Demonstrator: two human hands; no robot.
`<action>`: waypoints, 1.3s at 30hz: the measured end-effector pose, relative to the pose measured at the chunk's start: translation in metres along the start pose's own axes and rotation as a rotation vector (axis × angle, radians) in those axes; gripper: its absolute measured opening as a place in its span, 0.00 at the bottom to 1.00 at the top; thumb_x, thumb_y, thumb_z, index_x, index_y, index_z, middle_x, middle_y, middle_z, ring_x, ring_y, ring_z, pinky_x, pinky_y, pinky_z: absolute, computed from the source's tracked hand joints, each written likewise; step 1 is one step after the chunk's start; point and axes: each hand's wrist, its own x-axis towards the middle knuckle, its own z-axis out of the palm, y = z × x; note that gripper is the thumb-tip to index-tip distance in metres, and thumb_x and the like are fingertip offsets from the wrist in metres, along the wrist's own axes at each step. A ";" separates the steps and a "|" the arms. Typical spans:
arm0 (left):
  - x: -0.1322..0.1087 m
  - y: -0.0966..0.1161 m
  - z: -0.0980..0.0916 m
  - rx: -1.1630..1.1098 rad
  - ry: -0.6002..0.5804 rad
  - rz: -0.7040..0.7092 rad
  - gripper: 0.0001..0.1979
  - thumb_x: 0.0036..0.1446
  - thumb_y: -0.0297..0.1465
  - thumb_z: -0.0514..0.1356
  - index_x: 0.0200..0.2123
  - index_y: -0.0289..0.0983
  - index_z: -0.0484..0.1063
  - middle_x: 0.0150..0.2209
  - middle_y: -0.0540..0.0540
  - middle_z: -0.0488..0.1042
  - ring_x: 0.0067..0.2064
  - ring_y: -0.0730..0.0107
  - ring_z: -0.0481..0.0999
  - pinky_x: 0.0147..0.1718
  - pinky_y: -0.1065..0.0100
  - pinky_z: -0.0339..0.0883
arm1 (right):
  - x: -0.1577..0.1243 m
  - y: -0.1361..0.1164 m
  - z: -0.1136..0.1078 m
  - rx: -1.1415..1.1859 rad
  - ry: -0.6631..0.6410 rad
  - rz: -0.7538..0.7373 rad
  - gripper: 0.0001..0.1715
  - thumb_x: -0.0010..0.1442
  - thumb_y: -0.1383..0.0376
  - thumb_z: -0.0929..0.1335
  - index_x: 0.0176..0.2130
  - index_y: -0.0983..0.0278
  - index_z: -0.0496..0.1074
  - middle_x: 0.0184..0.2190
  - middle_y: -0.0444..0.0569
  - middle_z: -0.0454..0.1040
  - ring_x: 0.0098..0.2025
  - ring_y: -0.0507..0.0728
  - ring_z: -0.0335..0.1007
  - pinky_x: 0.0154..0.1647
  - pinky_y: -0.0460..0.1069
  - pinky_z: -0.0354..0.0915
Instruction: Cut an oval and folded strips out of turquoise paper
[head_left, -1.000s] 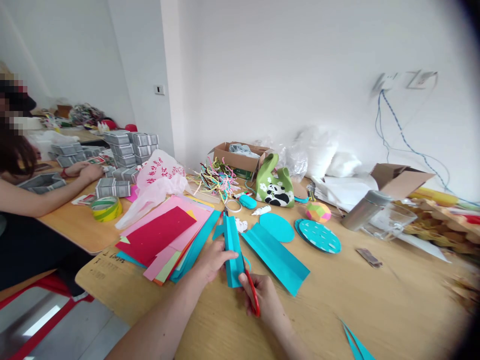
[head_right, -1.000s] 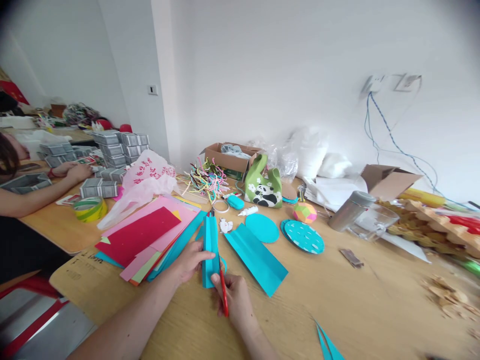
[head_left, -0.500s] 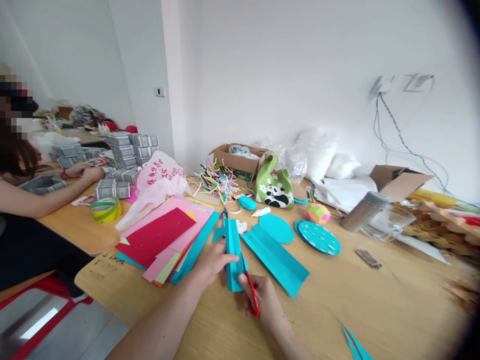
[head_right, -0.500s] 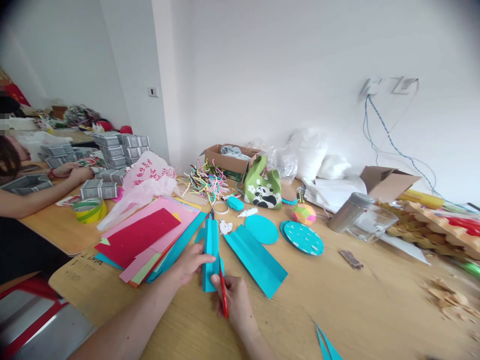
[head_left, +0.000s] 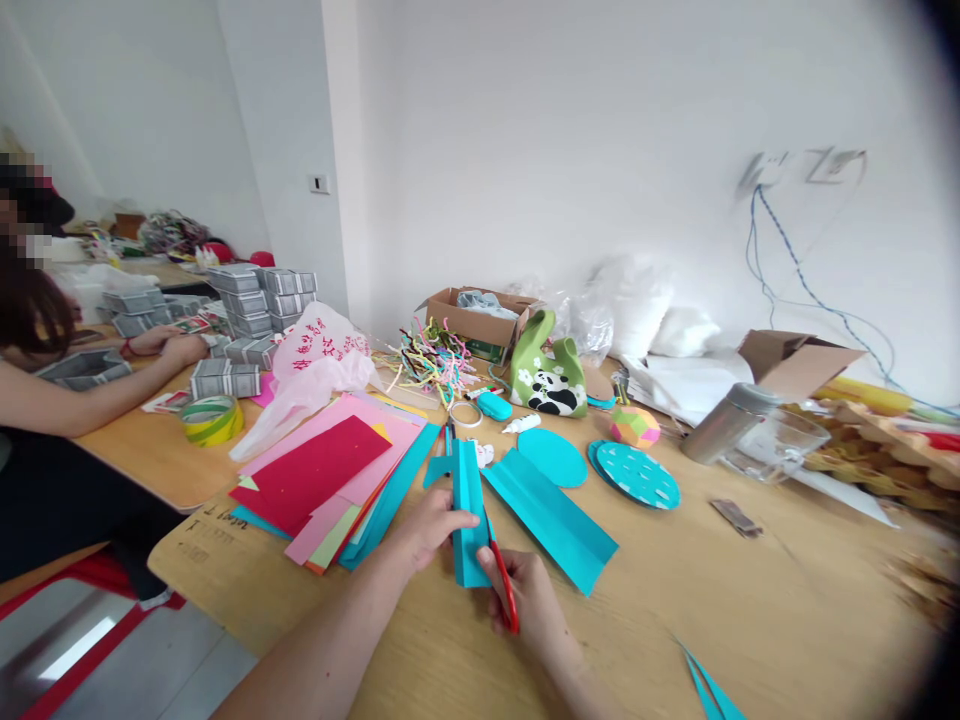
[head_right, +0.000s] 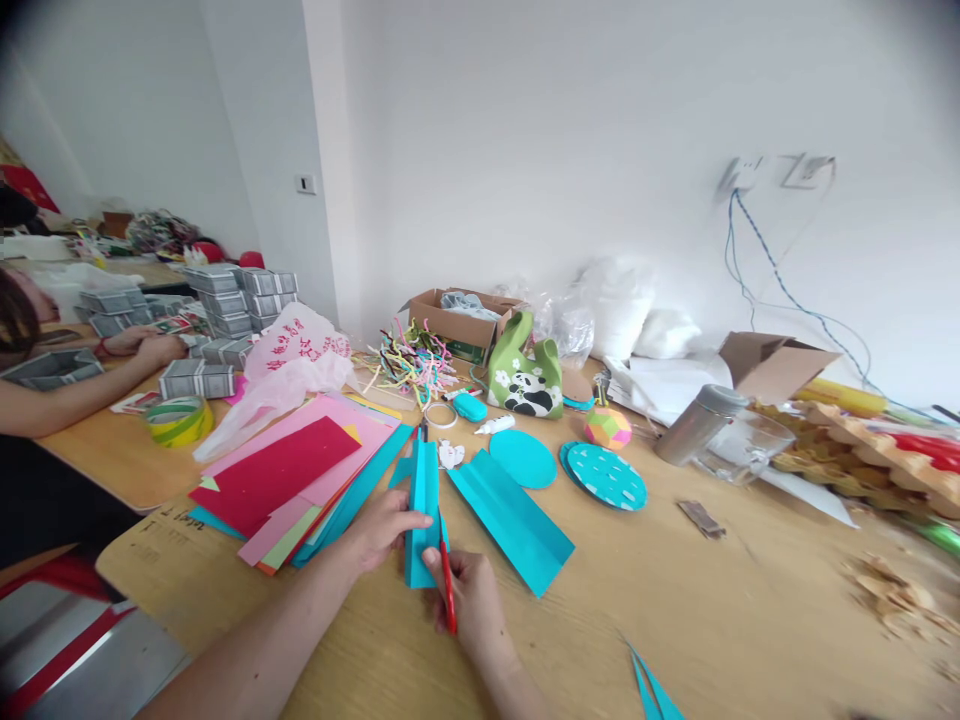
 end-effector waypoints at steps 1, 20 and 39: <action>0.000 0.000 0.000 -0.002 0.007 0.001 0.12 0.41 0.27 0.66 0.33 0.38 0.73 0.24 0.54 0.67 0.26 0.74 0.64 0.25 0.71 0.54 | 0.000 0.000 0.000 0.000 0.003 0.000 0.41 0.45 0.28 0.60 0.22 0.63 0.61 0.10 0.42 0.62 0.12 0.48 0.56 0.15 0.44 0.48; 0.007 0.003 -0.006 -0.326 0.152 -0.070 0.15 0.33 0.32 0.72 0.27 0.35 0.74 0.24 0.49 0.75 0.27 0.68 0.72 0.30 0.67 0.64 | -0.001 0.003 0.006 -0.057 -0.039 -0.007 0.39 0.47 0.29 0.60 0.19 0.61 0.58 0.10 0.43 0.62 0.12 0.49 0.56 0.15 0.44 0.46; 0.001 0.002 0.008 -0.346 0.189 -0.014 0.15 0.36 0.33 0.72 0.29 0.35 0.74 0.26 0.50 0.75 0.27 0.69 0.72 0.30 0.66 0.65 | -0.003 -0.001 0.006 0.045 -0.032 -0.001 0.40 0.46 0.28 0.60 0.19 0.62 0.59 0.11 0.43 0.64 0.12 0.48 0.57 0.15 0.44 0.47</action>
